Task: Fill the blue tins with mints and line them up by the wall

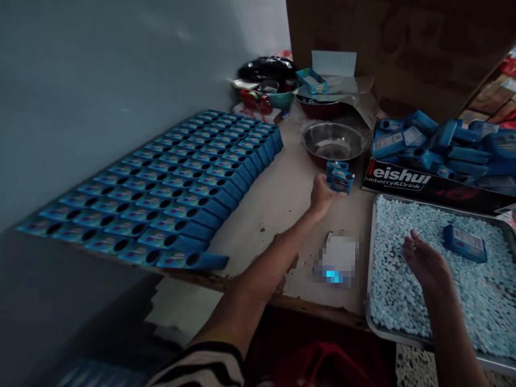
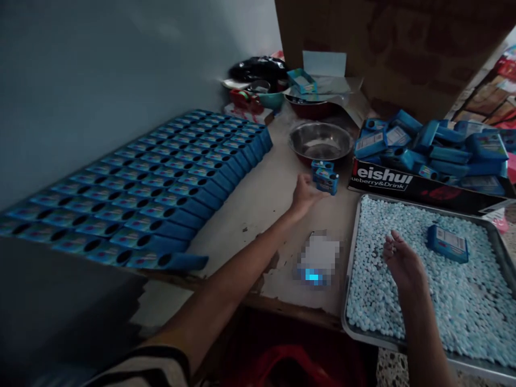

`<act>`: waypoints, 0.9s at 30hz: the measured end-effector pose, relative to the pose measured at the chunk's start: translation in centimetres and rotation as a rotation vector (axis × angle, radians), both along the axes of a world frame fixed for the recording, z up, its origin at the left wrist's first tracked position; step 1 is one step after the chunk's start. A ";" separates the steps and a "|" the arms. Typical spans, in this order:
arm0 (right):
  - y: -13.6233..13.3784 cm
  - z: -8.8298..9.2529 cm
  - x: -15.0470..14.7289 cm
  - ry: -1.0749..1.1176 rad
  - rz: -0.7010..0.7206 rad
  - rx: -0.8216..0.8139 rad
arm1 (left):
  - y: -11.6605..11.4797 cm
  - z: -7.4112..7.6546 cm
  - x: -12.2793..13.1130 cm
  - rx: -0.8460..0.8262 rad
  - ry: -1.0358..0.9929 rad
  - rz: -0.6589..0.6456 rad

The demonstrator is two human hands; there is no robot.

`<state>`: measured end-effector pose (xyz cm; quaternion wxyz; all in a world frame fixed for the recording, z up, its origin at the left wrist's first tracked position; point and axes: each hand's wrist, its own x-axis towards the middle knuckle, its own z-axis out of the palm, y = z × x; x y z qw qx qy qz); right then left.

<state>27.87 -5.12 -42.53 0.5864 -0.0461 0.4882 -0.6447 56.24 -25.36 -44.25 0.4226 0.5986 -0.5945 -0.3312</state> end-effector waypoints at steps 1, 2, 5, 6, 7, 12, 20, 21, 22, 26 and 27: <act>0.1 0.0 0.0 -0.022 0.004 0.003 | -1.3 -0.6 -1.9 0.014 0.001 0.018; 0.2 0.1 0.2 -0.046 0.002 0.004 | -2.2 -1.1 -3.4 0.020 0.006 0.044; 0.1 0.4 1.0 -0.105 -0.035 0.016 | -3.2 -2.0 -5.9 -0.004 0.035 0.175; -0.1 0.5 1.3 -0.117 -0.045 0.031 | -3.2 -2.0 -6.2 -0.012 0.049 0.215; -0.2 0.5 1.7 -0.125 -0.050 0.050 | -3.1 -2.1 -6.3 -0.017 0.065 0.241; -0.6 0.0 2.1 -0.069 -0.035 0.092 | -0.7 -1.7 -3.7 -0.008 0.184 0.121; -1.3 0.5 2.2 0.171 0.009 -0.026 | 11.0 -1.1 2.5 -0.178 0.026 -0.064; -1.4 0.5 2.4 0.211 0.050 -0.039 | 12.4 -1.4 2.6 -0.190 0.022 -0.063; -1.4 0.5 2.7 0.260 0.103 -0.057 | 13.6 -1.8 2.5 -0.201 0.029 -0.060; -1.4 0.5 4.0 0.450 0.356 -0.127 | 16.8 -3.8 0.8 -0.226 0.063 0.017; -1.4 0.7 4.4 0.475 0.415 -0.132 | 17.2 -4.3 0.3 -0.235 0.064 0.051</act>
